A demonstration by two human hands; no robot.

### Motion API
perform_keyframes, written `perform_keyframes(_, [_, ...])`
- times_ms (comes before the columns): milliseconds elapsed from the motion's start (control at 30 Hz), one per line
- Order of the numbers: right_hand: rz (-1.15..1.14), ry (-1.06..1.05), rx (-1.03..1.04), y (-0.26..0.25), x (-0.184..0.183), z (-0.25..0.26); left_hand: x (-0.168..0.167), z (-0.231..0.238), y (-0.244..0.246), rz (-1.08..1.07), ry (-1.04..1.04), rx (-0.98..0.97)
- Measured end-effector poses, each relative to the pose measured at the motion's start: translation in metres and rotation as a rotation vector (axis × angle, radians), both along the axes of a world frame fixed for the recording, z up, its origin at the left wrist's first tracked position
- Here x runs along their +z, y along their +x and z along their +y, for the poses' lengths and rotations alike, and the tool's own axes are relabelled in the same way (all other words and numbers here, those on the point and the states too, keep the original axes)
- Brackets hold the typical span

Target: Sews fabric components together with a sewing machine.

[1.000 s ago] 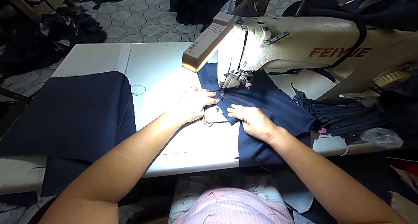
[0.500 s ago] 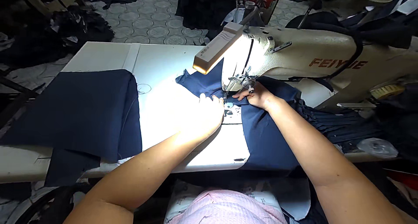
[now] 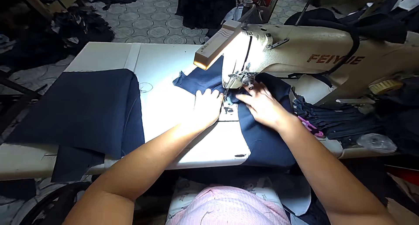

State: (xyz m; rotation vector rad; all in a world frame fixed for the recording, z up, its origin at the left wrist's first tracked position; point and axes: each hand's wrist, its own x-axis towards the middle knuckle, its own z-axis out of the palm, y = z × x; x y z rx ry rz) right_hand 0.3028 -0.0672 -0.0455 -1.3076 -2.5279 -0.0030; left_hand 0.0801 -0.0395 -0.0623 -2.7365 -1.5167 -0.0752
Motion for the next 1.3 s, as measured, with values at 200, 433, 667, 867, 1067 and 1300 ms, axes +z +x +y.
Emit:
perform_keyframes(200, [0.832,-0.606,0.117,0.066,-0.050,-0.169,0.009,0.052,-0.042,-0.432,0.147,-0.199])
perform_keyframes(433, [0.949,-1.252,-0.662,0.019,-0.132,-0.194,-0.010,0.102,-0.043,-0.197,-0.182,-0.094])
perform_keyframes(667, [0.874,-1.142,-0.096,-0.012,-0.022,-0.134,0.005,0.063,-0.048,-0.051,-0.122,0.290])
perform_keyframes(867, [0.595,-0.308,-0.612,0.007,0.025,-0.017,0.021,0.029,-0.044,-0.028,-0.210,0.508])
perform_keyframes(1067, [-0.167,-0.610,-0.721,-0.021,0.028,0.000,0.023,0.017,-0.042,0.033,-0.278,0.577])
perform_keyframes(1300, [-0.061,-0.559,-0.862,-0.016,0.030,0.048,0.025,0.015,-0.039,0.015,-0.294,0.618])
